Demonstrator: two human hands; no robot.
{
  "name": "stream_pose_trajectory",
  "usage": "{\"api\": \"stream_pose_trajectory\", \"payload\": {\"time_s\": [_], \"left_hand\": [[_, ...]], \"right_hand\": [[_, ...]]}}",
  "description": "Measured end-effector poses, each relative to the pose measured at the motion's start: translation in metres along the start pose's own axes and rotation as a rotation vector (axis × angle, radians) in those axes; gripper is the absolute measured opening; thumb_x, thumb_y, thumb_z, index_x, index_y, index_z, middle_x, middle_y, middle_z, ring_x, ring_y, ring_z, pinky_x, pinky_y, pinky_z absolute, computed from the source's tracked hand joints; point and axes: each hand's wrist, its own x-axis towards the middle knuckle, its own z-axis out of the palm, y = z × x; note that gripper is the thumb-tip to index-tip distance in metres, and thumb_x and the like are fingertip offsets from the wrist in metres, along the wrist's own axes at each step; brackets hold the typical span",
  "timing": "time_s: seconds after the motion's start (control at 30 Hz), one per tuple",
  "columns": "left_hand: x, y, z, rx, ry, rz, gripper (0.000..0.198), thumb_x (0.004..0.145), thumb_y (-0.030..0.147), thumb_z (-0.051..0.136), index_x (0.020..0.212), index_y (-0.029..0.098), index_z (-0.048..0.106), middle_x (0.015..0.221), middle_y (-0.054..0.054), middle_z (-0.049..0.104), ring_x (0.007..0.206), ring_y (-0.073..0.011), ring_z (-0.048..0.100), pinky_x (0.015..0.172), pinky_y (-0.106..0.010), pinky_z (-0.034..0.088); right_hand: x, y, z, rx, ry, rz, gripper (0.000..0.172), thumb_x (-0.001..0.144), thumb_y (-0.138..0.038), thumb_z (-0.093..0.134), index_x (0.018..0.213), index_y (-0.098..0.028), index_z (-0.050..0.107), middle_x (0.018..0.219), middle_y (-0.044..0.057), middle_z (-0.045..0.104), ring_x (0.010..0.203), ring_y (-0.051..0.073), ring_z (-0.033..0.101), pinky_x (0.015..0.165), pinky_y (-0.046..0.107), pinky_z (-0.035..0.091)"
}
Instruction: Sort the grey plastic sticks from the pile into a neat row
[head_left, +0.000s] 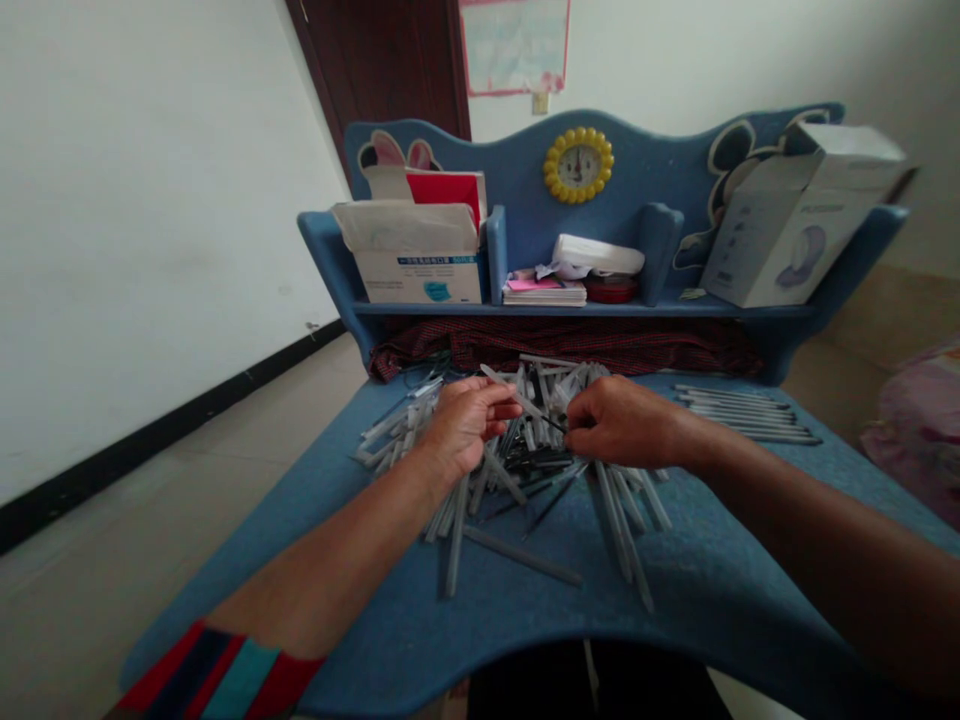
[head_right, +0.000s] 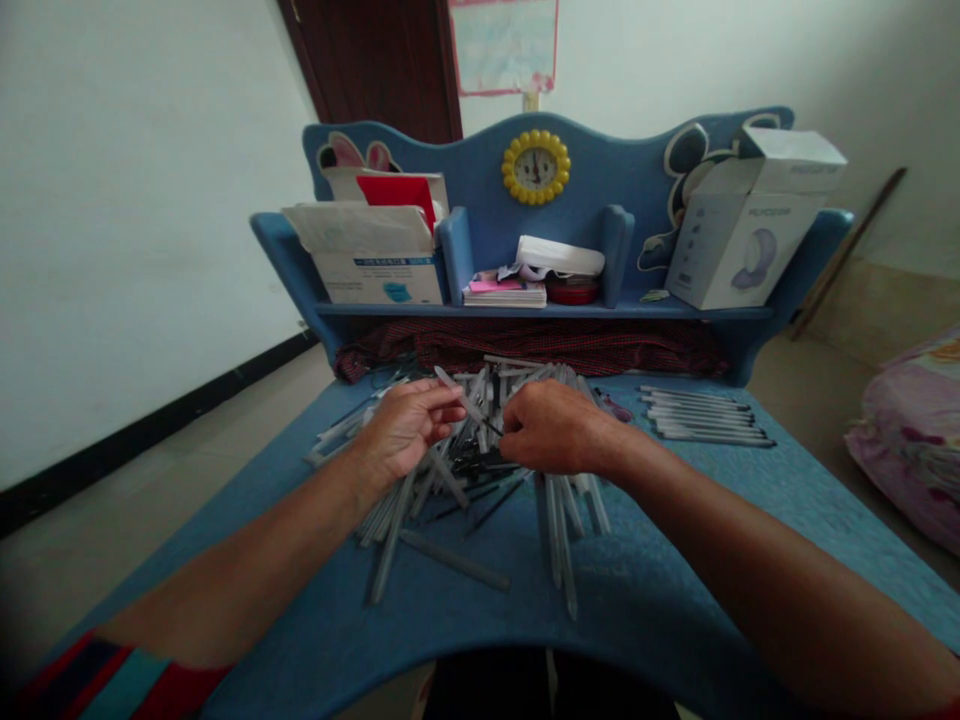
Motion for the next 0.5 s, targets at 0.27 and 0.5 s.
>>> {"api": "stream_pose_trajectory", "payload": {"time_s": [0.27, 0.5], "left_hand": [[-0.006, 0.003, 0.004, -0.137, -0.020, -0.099, 0.010, 0.070, 0.003, 0.063, 0.065, 0.009, 0.058, 0.055, -0.004, 0.064, 0.046, -0.0121, 0.062, 0.035, -0.015, 0.041], [0.002, 0.009, -0.005, -0.305, -0.062, -0.119, 0.010, 0.078, 0.005, 0.057, 0.070, 0.008, 0.061, 0.055, -0.004, 0.065, 0.045, -0.0100, 0.061, 0.042, -0.016, 0.048]], "right_hand": [[0.025, -0.016, -0.020, -0.136, 0.017, 0.031, 0.017, 0.067, -0.027, 0.054, 0.056, -0.017, 0.064, 0.048, -0.002, 0.045, 0.046, 0.008, 0.036, 0.046, 0.024, 0.025], [0.014, -0.022, -0.032, -0.014, 0.419, -0.027, 0.045, 0.080, -0.054, 0.050, 0.062, -0.016, 0.067, 0.052, 0.001, 0.053, 0.048, 0.008, 0.041, 0.048, 0.023, 0.025]]}}
